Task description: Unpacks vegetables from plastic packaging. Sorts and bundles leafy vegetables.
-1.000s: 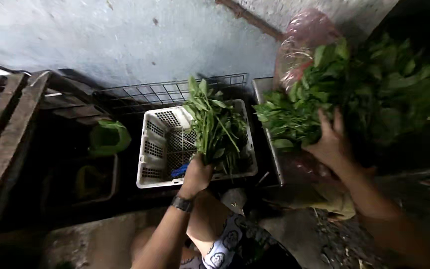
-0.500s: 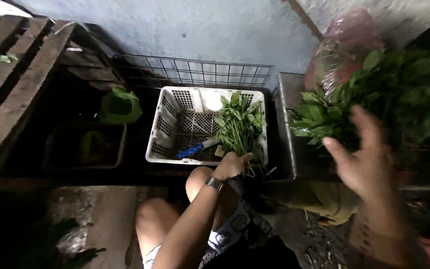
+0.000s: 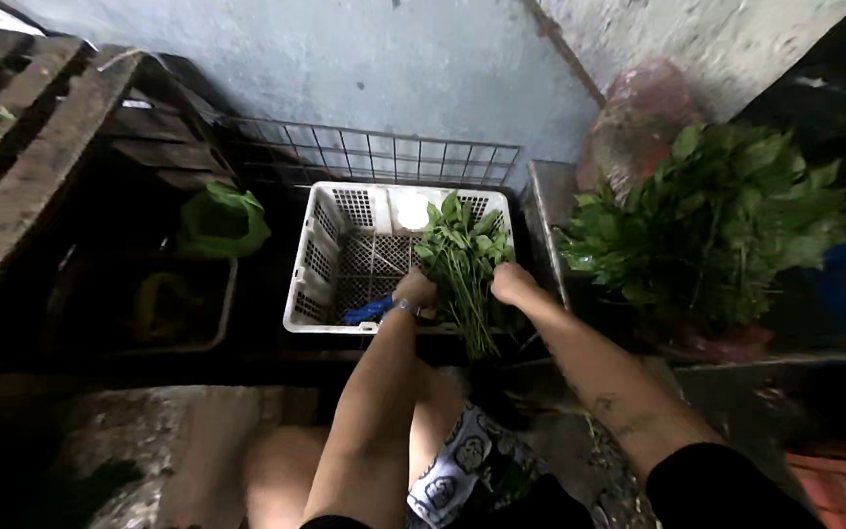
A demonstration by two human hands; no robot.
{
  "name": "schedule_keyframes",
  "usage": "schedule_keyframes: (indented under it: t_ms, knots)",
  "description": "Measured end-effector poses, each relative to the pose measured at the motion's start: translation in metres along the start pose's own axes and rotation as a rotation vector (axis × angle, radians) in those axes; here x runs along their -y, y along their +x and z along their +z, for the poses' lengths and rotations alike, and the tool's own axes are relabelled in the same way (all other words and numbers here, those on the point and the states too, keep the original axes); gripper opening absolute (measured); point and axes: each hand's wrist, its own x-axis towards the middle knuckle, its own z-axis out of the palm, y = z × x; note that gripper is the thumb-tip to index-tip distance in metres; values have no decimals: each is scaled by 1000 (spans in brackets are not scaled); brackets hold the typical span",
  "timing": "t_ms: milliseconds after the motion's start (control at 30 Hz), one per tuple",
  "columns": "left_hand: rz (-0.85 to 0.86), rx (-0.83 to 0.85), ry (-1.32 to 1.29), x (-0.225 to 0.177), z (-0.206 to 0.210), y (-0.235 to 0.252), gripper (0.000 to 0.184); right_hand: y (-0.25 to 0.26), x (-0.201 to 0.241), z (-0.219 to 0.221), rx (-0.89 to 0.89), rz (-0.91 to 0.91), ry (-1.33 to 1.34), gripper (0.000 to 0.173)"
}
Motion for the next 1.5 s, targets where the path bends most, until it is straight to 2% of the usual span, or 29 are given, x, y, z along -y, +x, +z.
schedule_keyframes:
  t_ms: [67, 133, 233, 300, 367, 433, 500, 567, 600, 633, 700, 800, 867, 933, 1000, 1067, 1100, 1167, 1200, 1233, 1300, 1367, 1433, 1500]
  knots:
    - [49, 38, -32, -2, 10, 6, 44, 8, 0, -10, 2, 3, 18, 35]
    - [49, 13, -174, -3, -2, -8, 35, -1, -6, -34, -108, -40, 163, 37]
    - [61, -74, -763, -1, -26, -40, 33, -30, -20, -68, -228, -146, 485, 34]
    - [100, 74, -1276, -3, -34, -68, 32, -49, -25, -71, -226, -221, 699, 32]
    - [160, 198, -1513, -8, -30, -89, 38, -66, -19, -60, -218, -292, 850, 31]
    - [237, 190, -1461, -14, -13, -104, 40, -83, -6, -34, -228, -351, 836, 27]
    - [312, 76, -1298, -23, 6, -112, 35, -99, 4, -3, -223, -446, 663, 27]
    - [319, -27, -1169, -28, 20, -117, 30, -114, 4, 13, -173, -485, 494, 37]
    - [324, -51, -1124, -29, 22, -119, 31, -118, -1, 12, -166, -473, 494, 40]
    - [335, -75, -1089, -30, 21, -121, 32, -120, -8, 10, -181, -455, 592, 38]
    - [382, -78, -1064, -31, 13, -132, 35, -117, -20, 8, -204, -349, 1023, 33]
    - [422, -101, -1223, -48, -7, -149, 35, -111, -14, 7, -155, -23, 1735, 37]
    - [425, -208, -1478, -64, -12, -151, 38, -119, 4, 16, -102, 113, 1974, 49]
    - [387, -213, -1712, -77, -3, -147, 47, -126, 28, 26, -74, 147, 2079, 58]
    - [311, -53, -1786, -76, 17, -141, 57, -119, 53, 26, -233, 129, 2022, 54]
    - [215, -3, -1832, -54, 22, -134, 56, -106, 39, 22, -306, -87, 1836, 42]
    - [164, -37, -1877, -40, 14, -125, 54, -97, 25, 15, -381, -177, 1638, 38]
    - [73, -141, -1967, -20, -1, -110, 53, -85, 1, -2, -510, -206, 973, 40]
    - [38, -180, -1969, -16, -3, -106, 53, -85, -4, -8, -443, -170, 633, 47]
    - [19, -203, -1935, -15, -2, -106, 52, -84, -1, -10, -304, -127, 353, 57]
    - [-15, -197, -1860, -18, 7, -108, 53, -80, 17, 3, -2, -50, 10, 73]
    - [-26, -176, -1842, -19, 12, -110, 52, -72, 29, 12, 86, -32, -88, 62]
    - [-19, -159, -1857, -18, 13, -108, 53, -73, 27, 2, 25, -38, -28, 48]
    - [-18, -152, -1878, -15, 13, -104, 55, -88, 18, -21, -67, -61, 75, 42]
